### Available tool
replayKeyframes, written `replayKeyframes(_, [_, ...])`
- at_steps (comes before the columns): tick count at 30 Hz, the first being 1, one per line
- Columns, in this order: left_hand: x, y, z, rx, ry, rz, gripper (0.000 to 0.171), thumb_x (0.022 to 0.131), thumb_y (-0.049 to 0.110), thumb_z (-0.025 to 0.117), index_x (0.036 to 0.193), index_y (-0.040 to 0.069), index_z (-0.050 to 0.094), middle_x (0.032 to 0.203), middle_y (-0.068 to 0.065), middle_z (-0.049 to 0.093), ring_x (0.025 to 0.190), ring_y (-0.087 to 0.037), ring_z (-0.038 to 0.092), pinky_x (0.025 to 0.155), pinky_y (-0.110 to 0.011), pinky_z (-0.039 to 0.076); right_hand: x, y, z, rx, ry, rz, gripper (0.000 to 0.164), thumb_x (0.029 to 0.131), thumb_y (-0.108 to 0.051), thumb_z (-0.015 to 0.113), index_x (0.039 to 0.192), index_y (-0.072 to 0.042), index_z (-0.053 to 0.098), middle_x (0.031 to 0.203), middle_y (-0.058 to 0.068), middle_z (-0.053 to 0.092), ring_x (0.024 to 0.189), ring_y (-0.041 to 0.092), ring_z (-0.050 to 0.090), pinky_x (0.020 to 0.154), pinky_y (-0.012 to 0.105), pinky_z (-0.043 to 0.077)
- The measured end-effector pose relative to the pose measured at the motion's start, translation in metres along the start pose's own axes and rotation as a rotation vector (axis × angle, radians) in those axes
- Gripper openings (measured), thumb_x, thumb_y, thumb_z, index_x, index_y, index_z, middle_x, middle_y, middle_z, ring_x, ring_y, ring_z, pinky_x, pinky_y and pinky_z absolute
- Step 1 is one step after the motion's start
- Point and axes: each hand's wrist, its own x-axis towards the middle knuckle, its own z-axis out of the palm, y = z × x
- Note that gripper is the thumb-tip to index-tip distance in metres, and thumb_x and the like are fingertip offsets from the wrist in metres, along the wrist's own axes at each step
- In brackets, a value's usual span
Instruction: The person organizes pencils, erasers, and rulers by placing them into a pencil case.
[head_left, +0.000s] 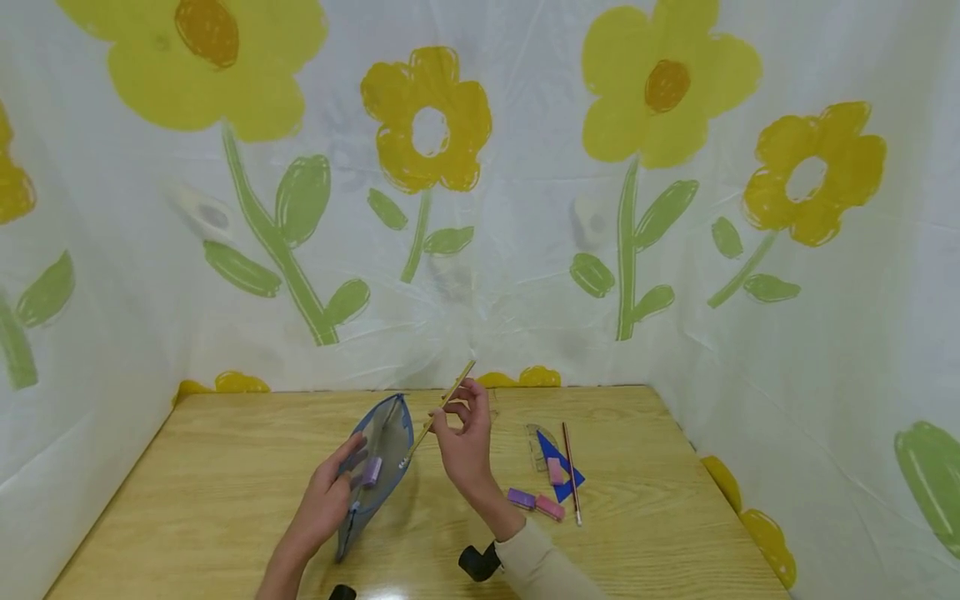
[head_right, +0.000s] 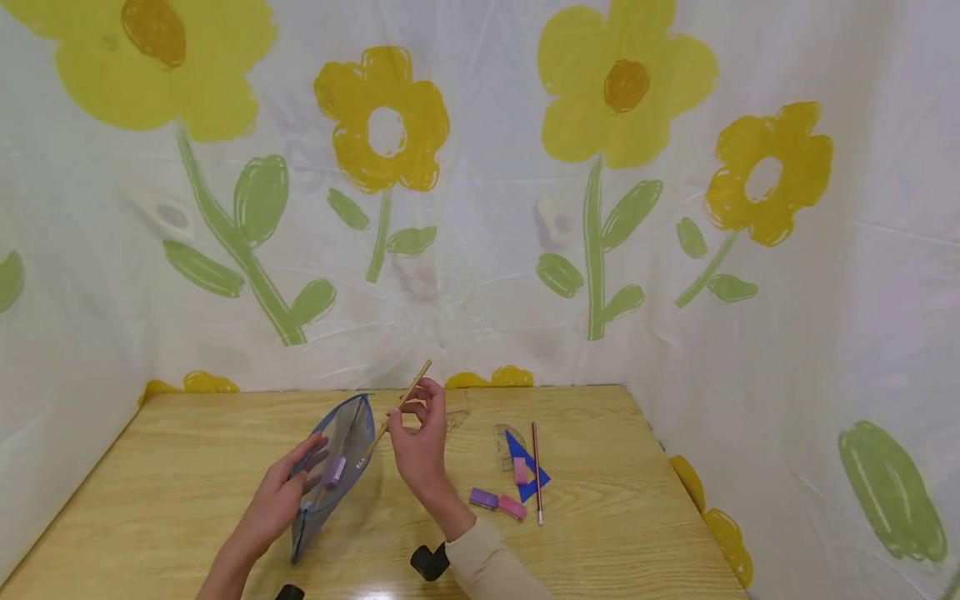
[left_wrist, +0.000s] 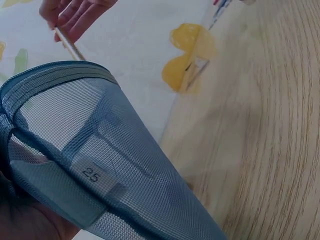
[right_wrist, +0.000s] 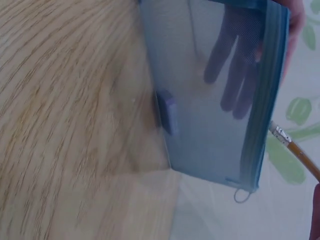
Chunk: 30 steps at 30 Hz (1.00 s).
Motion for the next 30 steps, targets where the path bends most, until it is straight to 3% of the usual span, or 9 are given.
replayKeyframes(5, [0.000,-0.001,-0.001,-0.015,0.000,0.006,0.059,0.098,-0.009,0.024,0.156,-0.009,0.024,0.158,-0.033,0.032,0.147,-0.049,0.031,0.117,-0.059,0.038,-0.004,0.005,0.015,-0.020,-0.022,0.041,0.043,0.096,0.009,0.057,0.135,-0.001,0.040,0.113,0.027,0.046,0.091,0.041,0.062,0.065,0.038,0.066])
replayKeyframes(9, [0.000,-0.002,-0.001,-0.022,0.002,0.012,0.058,0.098,-0.009,0.024,0.156,-0.010,0.024,0.158,-0.033,0.031,0.147,-0.049,0.030,0.117,-0.060,0.038,-0.009,0.006,0.025,-0.048,-0.046,0.096,0.043,0.096,0.006,0.059,0.134,-0.004,0.043,0.114,0.027,0.049,0.090,0.033,0.064,0.064,0.046,0.065])
replayKeyframes(13, [0.001,-0.001,-0.002,-0.013,0.012,0.029,0.059,0.097,-0.010,0.025,0.156,-0.010,0.026,0.158,-0.034,0.032,0.146,-0.050,0.032,0.115,-0.061,0.039,-0.013,0.006,0.032,-0.071,-0.062,0.136,0.044,0.095,0.004,0.061,0.134,-0.009,0.045,0.115,0.024,0.051,0.091,0.026,0.064,0.062,0.034,0.064])
replayKeyframes(16, [0.001,-0.001,-0.002,-0.012,0.009,0.028,0.059,0.097,-0.010,0.025,0.156,-0.010,0.025,0.158,-0.033,0.031,0.146,-0.050,0.032,0.115,-0.061,0.039,-0.016,0.007,0.037,-0.089,-0.081,0.150,0.045,0.096,0.004,0.061,0.136,-0.010,0.044,0.116,0.017,0.052,0.091,0.028,0.064,0.063,0.025,0.061])
replayKeyframes(21, [0.002,-0.002,-0.001,-0.002,0.010,0.016,0.060,0.097,-0.010,0.025,0.156,-0.009,0.025,0.159,-0.032,0.031,0.146,-0.048,0.032,0.115,-0.060,0.040,-0.020,0.005,0.041,-0.109,-0.126,0.164,0.045,0.097,0.002,0.061,0.137,-0.010,0.044,0.117,0.014,0.053,0.089,0.031,0.065,0.064,0.026,0.060])
replayKeyframes(26, [0.002,0.000,-0.001,-0.003,0.002,0.018,0.060,0.097,-0.009,0.024,0.157,-0.008,0.024,0.160,-0.032,0.030,0.147,-0.048,0.030,0.116,-0.061,0.039,-0.022,-0.001,0.044,-0.138,-0.175,0.177,0.045,0.098,-0.004,0.062,0.138,-0.010,0.043,0.117,0.016,0.053,0.085,0.018,0.066,0.064,0.030,0.061])
replayKeyframes(30, [0.001,0.001,-0.001,0.002,-0.001,0.005,0.060,0.098,-0.009,0.023,0.157,-0.008,0.023,0.160,-0.032,0.030,0.147,-0.048,0.030,0.116,-0.061,0.039,-0.023,-0.002,0.045,-0.162,-0.198,0.186,0.046,0.097,-0.002,0.063,0.138,-0.008,0.042,0.117,0.021,0.053,0.083,0.013,0.065,0.062,0.027,0.060])
